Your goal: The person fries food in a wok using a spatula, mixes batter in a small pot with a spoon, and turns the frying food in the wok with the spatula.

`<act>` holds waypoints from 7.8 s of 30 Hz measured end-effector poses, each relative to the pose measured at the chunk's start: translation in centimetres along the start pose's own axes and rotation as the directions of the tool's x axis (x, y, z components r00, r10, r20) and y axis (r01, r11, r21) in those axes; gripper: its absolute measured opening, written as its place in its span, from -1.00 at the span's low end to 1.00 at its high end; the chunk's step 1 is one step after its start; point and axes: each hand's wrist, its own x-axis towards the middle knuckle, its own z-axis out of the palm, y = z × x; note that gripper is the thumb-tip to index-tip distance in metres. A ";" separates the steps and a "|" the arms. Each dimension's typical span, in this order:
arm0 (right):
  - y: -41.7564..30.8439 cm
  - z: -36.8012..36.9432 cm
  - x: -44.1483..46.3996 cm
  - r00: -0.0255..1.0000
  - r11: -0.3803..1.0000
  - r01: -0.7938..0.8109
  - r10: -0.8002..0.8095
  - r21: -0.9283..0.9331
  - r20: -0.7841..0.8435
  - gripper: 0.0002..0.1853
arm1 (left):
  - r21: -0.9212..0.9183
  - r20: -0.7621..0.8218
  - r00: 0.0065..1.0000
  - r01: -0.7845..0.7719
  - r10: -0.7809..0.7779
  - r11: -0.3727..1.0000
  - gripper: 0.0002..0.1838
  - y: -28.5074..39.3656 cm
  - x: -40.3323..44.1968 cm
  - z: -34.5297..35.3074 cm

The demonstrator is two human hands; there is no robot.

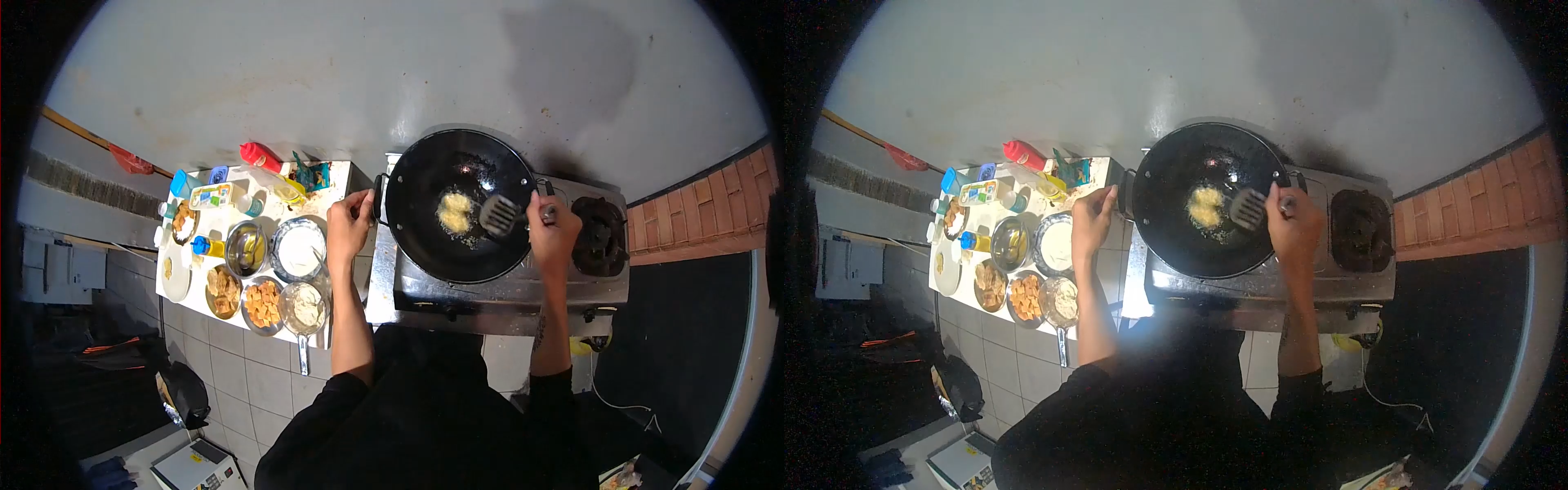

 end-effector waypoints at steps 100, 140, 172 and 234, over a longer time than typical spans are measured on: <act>0.6 0.5 -3.9 0.941 0.897 -0.333 0.295 0.290 0.166 -0.78 | 0.052 0.011 0.999 -0.032 0.031 0.998 -0.61 0.1 0.4 0.1; -0.5 1.4 -3.8 0.946 0.911 -0.321 0.320 0.259 0.047 -0.74 | 0.076 0.001 1.000 0.000 0.000 0.997 -0.59 -0.1 0.6 0.1; -0.3 0.0 -5.8 0.935 0.911 -0.343 0.355 0.230 -0.015 -0.71 | -0.008 -0.085 0.991 -0.106 0.105 0.994 -0.65 -0.1 0.6 0.4; 3.8 2.2 1.3 0.895 0.896 -0.273 0.104 0.350 0.433 -0.93 | 0.271 -0.006 0.989 -0.143 0.150 0.952 -0.70 1.0 1.1 0.1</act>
